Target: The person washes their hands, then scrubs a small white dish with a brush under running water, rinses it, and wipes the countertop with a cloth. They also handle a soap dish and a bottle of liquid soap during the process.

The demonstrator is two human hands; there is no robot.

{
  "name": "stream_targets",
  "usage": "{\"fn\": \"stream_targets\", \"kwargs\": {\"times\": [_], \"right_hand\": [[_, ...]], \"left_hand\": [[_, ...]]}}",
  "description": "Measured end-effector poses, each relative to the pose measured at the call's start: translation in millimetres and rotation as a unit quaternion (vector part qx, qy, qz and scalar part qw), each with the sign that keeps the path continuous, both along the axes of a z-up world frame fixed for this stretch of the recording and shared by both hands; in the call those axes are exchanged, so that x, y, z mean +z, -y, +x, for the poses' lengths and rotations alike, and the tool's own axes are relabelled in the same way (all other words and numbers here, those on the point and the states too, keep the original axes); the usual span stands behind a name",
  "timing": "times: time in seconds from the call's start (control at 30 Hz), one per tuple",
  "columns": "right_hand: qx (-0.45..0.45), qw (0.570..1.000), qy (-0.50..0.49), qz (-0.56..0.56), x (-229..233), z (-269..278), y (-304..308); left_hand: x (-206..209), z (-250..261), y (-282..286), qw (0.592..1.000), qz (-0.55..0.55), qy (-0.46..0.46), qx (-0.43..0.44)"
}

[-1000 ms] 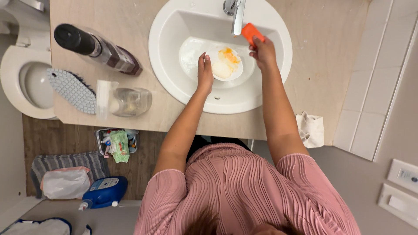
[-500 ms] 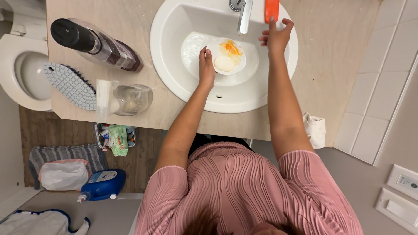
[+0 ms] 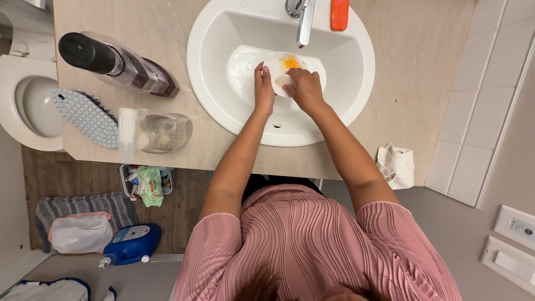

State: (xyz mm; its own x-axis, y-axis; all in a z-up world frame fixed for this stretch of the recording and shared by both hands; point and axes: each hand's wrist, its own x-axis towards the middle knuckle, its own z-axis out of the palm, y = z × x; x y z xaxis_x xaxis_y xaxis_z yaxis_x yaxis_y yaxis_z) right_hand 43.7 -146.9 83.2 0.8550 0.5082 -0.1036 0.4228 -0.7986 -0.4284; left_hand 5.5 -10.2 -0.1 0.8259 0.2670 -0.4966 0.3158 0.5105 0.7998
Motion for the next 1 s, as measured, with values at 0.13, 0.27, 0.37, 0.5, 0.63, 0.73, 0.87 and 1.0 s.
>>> {"fn": "stream_targets", "kwargs": {"times": [0.13, 0.27, 0.37, 0.5, 0.63, 0.73, 0.87, 1.0], "right_hand": [[-0.107, 0.982, -0.110, 0.110, -27.6, 28.7, 21.9], [-0.170, 0.962, 0.128, 0.172, -33.6, 103.2, 44.1], [-0.273, 0.956, 0.072, 0.077, -29.6, 143.5, 30.2], [-0.289, 0.949, 0.121, 0.020, -47.9, 180.6, 20.8], [-0.335, 0.940, 0.052, 0.031, -62.5, 194.8, 21.1], [-0.307, 0.947, 0.089, 0.007, -65.4, 195.3, 23.8], [-0.241, 0.957, 0.160, 0.002, -61.6, 190.9, 26.1], [-0.144, 0.966, 0.200, 0.076, -19.3, 155.9, 27.9]], "left_hand": [[-2.2, 4.7, 0.2, 1.000, 0.026, 0.016, 0.005], [3.9, -2.0, -5.5, 1.000, 0.028, -0.013, -0.002], [9.3, -8.7, -12.3, 1.000, 0.020, -0.021, 0.006], [15.4, -21.0, -19.0, 0.999, 0.016, -0.046, 0.011], [20.6, -31.8, -32.1, 0.999, -0.020, -0.027, 0.030], [19.1, -39.5, -40.5, 0.999, -0.024, -0.028, 0.036], [6.2, -46.1, -45.8, 0.997, -0.045, -0.006, 0.061], [-28.0, -45.2, -44.0, 0.996, -0.026, -0.008, 0.080]]}}
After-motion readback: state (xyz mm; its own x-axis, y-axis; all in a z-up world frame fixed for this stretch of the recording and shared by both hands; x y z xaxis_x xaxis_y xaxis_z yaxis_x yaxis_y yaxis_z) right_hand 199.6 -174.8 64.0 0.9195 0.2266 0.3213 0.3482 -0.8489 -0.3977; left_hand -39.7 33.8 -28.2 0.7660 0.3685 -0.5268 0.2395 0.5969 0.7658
